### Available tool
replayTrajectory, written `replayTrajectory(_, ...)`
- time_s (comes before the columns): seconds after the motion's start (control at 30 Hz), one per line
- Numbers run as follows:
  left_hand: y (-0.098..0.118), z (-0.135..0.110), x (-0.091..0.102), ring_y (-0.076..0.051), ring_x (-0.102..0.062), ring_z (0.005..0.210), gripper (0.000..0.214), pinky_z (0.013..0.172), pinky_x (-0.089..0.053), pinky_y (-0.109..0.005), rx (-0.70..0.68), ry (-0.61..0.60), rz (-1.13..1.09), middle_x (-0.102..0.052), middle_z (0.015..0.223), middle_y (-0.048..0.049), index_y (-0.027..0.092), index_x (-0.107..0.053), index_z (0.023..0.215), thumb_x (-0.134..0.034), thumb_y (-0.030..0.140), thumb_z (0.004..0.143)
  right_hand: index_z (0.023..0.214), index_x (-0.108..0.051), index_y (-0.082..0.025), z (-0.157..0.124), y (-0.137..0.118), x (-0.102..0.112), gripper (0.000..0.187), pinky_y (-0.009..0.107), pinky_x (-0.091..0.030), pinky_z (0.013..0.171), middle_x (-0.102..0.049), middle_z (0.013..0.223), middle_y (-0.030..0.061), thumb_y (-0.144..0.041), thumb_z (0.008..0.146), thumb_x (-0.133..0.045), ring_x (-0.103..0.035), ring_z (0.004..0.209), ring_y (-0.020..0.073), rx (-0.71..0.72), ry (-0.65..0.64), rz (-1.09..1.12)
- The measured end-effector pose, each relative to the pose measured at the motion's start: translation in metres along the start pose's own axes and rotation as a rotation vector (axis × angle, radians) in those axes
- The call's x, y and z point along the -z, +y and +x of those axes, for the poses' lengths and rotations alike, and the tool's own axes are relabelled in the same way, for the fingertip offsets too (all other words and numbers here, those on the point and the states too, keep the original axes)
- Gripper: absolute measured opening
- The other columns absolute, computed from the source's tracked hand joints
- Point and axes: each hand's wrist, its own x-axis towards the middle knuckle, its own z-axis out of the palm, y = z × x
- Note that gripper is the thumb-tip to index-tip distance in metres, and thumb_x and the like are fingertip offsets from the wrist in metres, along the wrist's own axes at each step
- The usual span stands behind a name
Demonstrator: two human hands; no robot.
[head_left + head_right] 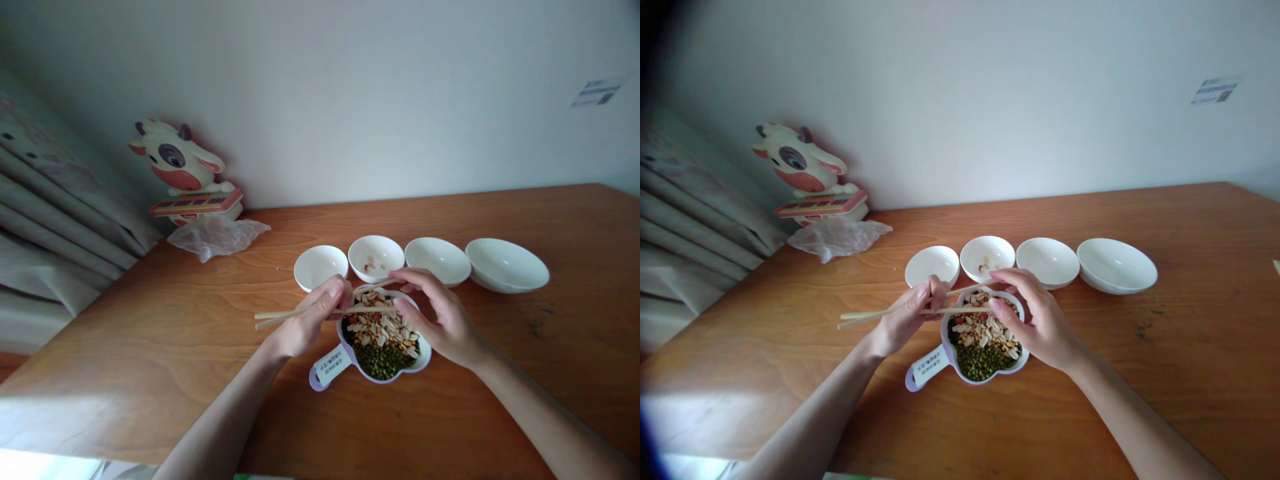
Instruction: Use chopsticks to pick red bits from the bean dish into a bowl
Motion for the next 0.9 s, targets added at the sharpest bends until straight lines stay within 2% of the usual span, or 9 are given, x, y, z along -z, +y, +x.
replayTrajectory(0.1, 0.005, -0.003, 0.005, -0.017, -0.035, 0.077, 0.054, 0.076, -0.036, -0.031, 0.015, -0.052, 0.009, -0.041, 0.086, 0.0022, 0.023, -0.049, 0.09, -0.056, 0.072, 0.111, 0.147, -0.066, -0.034, 0.0, 0.005, 0.002, 0.033, 0.044, -0.066, 0.104, -0.068, 0.147, 0.0103, -0.035, 0.114, -0.065, -0.071, 0.13, 0.0292, -0.017, 0.105, 0.023)
replayTrajectory(0.23, 0.011, -0.004, 0.009, -0.018, -0.037, 0.079, 0.062, 0.075, -0.036, -0.033, -0.002, -0.128, 0.079, -0.044, 0.088, 0.0009, 0.023, -0.051, 0.091, -0.046, 0.082, 0.11, 0.136, -0.07, -0.032, 0.001, 0.009, 0.006, 0.022, 0.044, -0.067, 0.098, -0.068, 0.137, 0.0108, -0.037, 0.115, -0.064, -0.073, 0.117, 0.0281, -0.062, 0.123, 0.051)
replayTrajectory(0.37, 0.009, -0.002, 0.006, -0.02, -0.04, 0.078, 0.073, 0.076, -0.038, -0.035, -0.047, -0.015, 0.194, -0.045, 0.082, 0.0, 0.023, -0.048, 0.081, -0.027, 0.086, 0.112, 0.13, -0.073, -0.032, 0.002, 0.01, 0.008, 0.018, 0.048, -0.066, 0.102, -0.068, 0.133, 0.0112, -0.036, 0.115, -0.065, -0.07, 0.124, 0.0304, -0.035, 0.116, 0.045)
replayTrajectory(0.5, 0.004, 0.003, 0.006, -0.019, -0.036, 0.068, 0.08, 0.07, -0.035, -0.038, -0.117, 0.152, 0.211, -0.038, 0.066, -0.0005, 0.024, -0.039, 0.063, -0.015, 0.08, 0.115, 0.127, -0.074, -0.032, 0.001, 0.01, 0.008, 0.016, 0.047, -0.066, 0.099, -0.068, 0.131, 0.0106, -0.035, 0.115, -0.064, -0.072, 0.119, 0.0293, -0.033, 0.11, 0.043)
replayTrajectory(0.6, 0.004, 0.005, 0.009, -0.018, -0.033, 0.057, 0.086, 0.067, -0.033, -0.041, -0.183, 0.177, 0.159, -0.032, 0.05, -0.0018, 0.025, -0.036, 0.049, -0.013, 0.072, 0.118, 0.124, -0.074, -0.032, 0.001, 0.01, 0.01, 0.014, 0.046, -0.065, 0.095, -0.068, 0.129, 0.0103, -0.034, 0.114, -0.065, -0.072, 0.116, 0.0285, -0.029, 0.111, 0.037)
replayTrajectory(0.67, 0.005, 0.005, 0.012, -0.018, -0.033, 0.053, 0.091, 0.066, -0.034, -0.041, -0.213, 0.171, 0.123, -0.03, 0.043, -0.0027, 0.026, -0.041, 0.043, -0.014, 0.067, 0.119, 0.124, -0.074, -0.032, 0.001, 0.01, 0.011, 0.013, 0.045, -0.065, 0.095, -0.068, 0.128, 0.0099, -0.032, 0.114, -0.065, -0.072, 0.115, 0.028, -0.022, 0.115, 0.033)
replayTrajectory(0.8, 0.008, 0.004, 0.013, -0.018, -0.039, 0.054, 0.094, 0.064, -0.034, -0.04, -0.213, 0.165, 0.102, -0.037, 0.043, -0.0041, 0.024, -0.053, 0.044, -0.016, 0.066, 0.121, 0.123, -0.074, -0.031, 0.002, 0.01, 0.011, 0.013, 0.044, -0.065, 0.094, -0.069, 0.127, 0.0101, -0.032, 0.114, -0.065, -0.072, 0.115, 0.0282, -0.009, 0.114, 0.024)
replayTrajectory(0.9, 0.009, 0.003, 0.01, -0.018, -0.042, 0.061, 0.087, 0.064, -0.034, -0.038, -0.158, 0.174, 0.124, -0.046, 0.058, -0.0036, 0.022, -0.055, 0.057, -0.02, 0.073, 0.118, 0.123, -0.074, -0.031, 0.002, 0.011, 0.011, 0.013, 0.045, -0.065, 0.093, -0.069, 0.126, 0.0103, -0.034, 0.114, -0.065, -0.072, 0.113, 0.0287, -0.015, 0.101, 0.021)
